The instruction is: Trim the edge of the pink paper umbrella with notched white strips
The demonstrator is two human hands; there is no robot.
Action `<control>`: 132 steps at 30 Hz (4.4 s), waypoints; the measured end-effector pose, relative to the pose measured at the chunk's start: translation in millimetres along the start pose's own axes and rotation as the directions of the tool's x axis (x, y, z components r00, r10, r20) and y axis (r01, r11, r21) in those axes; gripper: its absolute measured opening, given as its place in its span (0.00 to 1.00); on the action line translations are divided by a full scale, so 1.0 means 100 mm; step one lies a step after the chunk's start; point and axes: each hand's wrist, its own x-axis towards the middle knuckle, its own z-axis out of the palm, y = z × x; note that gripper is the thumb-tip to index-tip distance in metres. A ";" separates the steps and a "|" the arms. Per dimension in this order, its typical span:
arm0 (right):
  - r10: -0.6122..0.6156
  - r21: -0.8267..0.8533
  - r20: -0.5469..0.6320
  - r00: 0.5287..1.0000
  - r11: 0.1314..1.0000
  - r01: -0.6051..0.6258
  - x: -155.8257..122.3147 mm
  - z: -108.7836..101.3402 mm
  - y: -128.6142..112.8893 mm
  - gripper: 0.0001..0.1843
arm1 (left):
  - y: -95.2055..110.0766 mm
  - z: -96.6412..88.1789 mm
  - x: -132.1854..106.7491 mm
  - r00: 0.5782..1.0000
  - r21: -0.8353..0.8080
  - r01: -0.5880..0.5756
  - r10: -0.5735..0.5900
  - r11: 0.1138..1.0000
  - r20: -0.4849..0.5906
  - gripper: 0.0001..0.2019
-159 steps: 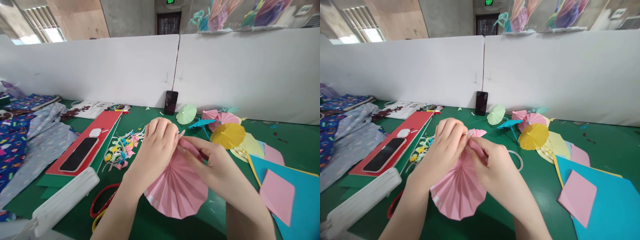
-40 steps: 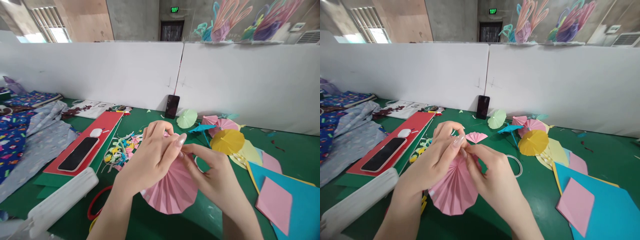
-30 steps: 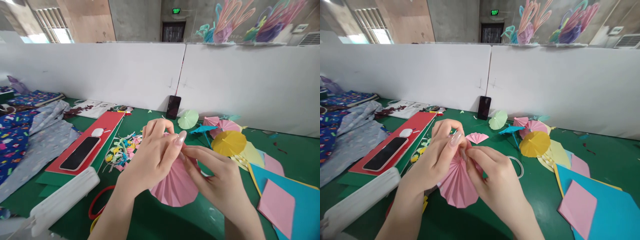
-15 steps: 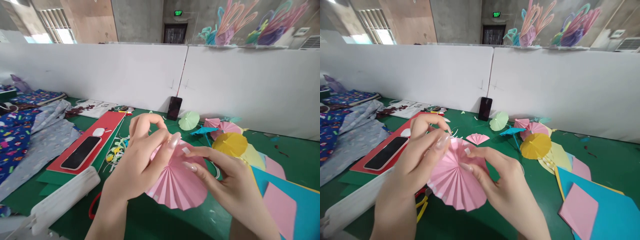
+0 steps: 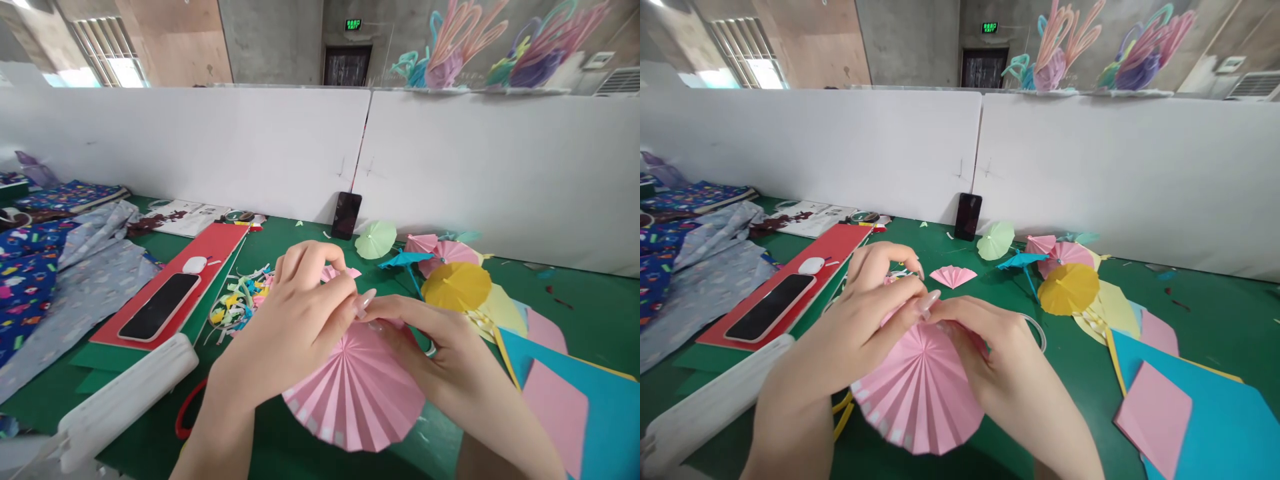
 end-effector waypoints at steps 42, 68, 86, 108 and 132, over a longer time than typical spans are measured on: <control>0.232 0.303 0.043 0.972 0.924 -0.234 0.02 0.00 0.05 0.23 | 0.03 0.14 0.06 0.998 0.069 -0.034 0.037 0.997 -0.047 0.10; 0.232 0.318 0.105 0.967 0.914 -0.254 0.02 0.02 0.06 0.22 | 0.04 0.23 0.08 0.994 0.292 -0.063 0.086 0.954 -0.064 0.11; 0.285 0.356 -0.041 0.958 0.900 -0.252 -0.01 0.05 0.04 0.22 | 0.03 0.42 0.17 0.962 0.257 0.038 0.034 0.966 -0.272 0.10; 0.221 0.215 0.018 0.975 0.952 -0.220 -0.04 0.00 0.02 0.25 | -0.05 0.22 0.09 0.999 -0.039 0.039 -0.040 0.998 -0.022 0.09; 0.237 -0.243 -0.239 0.942 0.924 -0.294 -0.19 -0.51 0.31 0.12 | -0.76 0.73 -0.61 0.809 0.264 0.166 -0.284 0.950 0.514 0.15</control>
